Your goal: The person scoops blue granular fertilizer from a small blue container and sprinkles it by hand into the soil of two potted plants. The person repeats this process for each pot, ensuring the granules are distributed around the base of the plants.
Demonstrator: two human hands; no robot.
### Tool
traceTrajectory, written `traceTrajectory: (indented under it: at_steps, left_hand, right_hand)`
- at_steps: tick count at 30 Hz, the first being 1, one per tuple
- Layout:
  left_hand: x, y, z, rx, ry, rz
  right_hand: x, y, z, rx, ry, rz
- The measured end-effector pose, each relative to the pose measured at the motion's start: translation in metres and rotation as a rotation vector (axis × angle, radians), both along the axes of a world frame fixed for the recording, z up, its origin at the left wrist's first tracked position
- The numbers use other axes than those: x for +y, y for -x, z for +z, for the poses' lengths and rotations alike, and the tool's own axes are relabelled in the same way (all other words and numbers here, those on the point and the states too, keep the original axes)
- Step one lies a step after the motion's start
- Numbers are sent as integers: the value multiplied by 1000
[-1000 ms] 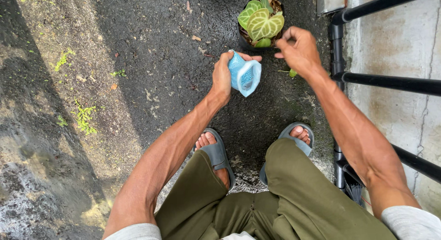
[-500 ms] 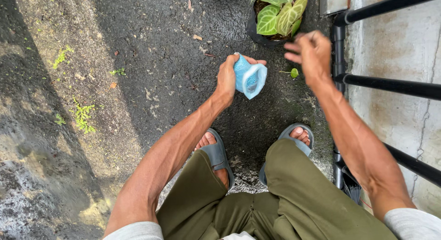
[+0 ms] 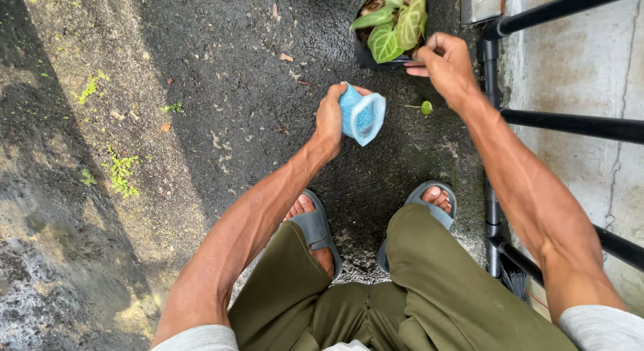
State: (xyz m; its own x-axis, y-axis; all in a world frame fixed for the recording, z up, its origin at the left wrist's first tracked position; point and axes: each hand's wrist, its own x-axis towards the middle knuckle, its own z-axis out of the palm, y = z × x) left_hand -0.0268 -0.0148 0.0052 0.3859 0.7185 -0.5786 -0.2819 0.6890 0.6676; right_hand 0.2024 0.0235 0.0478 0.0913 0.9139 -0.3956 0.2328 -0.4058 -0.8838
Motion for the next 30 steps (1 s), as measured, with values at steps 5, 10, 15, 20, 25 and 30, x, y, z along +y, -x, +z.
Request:
traceTrajectory:
  at_steps: [5,10,15,20,25,30]
  left_hand:
    - [1,-7,2,-13,109,0]
    - [3,-9,-4,-1,111,45]
    - [4,-11,-13,-42,105,70]
    - [-2,-18,-16,39,1,80]
    - [-8,-23,-15,63,-20,70]
    - [-9,-24,-12,82,4,55]
  right_hand:
    - [1,-12,8,-46,34,65]
    - [-37,11,45,-241,-118,29]
    - [-78,41,99,-258,-463,309]
    - [-79,74,99,-613,-515,408]
    - [-81,86,87,-773,-557,409]
    - [-84,86,81,-785,-511,418]
